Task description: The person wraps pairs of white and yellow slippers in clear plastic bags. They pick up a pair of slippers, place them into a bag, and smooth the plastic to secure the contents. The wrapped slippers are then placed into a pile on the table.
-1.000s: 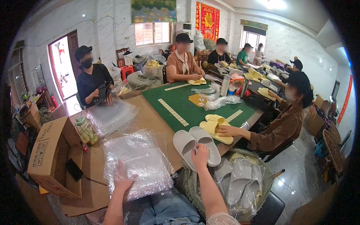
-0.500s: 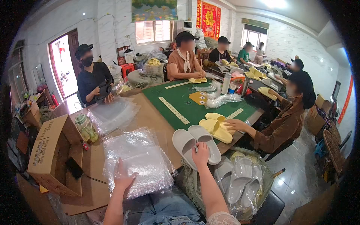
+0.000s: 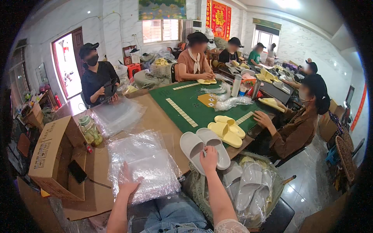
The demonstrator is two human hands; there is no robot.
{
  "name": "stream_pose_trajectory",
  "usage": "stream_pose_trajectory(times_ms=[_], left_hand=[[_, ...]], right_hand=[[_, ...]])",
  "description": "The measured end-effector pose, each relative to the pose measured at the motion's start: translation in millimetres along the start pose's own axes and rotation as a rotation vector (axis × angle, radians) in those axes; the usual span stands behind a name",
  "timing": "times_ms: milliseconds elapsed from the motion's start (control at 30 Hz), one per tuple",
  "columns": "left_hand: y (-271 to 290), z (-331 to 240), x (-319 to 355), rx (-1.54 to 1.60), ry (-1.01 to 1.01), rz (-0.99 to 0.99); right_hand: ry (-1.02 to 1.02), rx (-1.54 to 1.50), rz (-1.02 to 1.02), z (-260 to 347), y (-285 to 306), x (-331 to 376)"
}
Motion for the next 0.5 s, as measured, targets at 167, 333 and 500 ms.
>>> stream_pose_trajectory(times_ms=[167,333,500], left_hand=[[-4.5,6.4,-1.4,0.033,-0.034,-0.024],[-3.0,3.7,0.0,0.049,-0.024,-0.01],[-1.5,3.2,-2.1,0.016,-0.023,-0.003]], right_hand=[[0.006,0.002,-0.005,-1.7,0.2,0.4],[-0.003,0.015,0.006,-1.4,1.2,0.0],[-0.087,-0.027,-0.009,1.4,1.8,-0.8]])
Point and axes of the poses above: each hand's wrist, its own x-axis away from the middle knuckle, its own y-axis out of the back of the hand, z = x × y, the point moved 1 cm from there along -x, towards the middle knuckle, and after that the axes turned 1 degree about y, right-handed, at the moved point
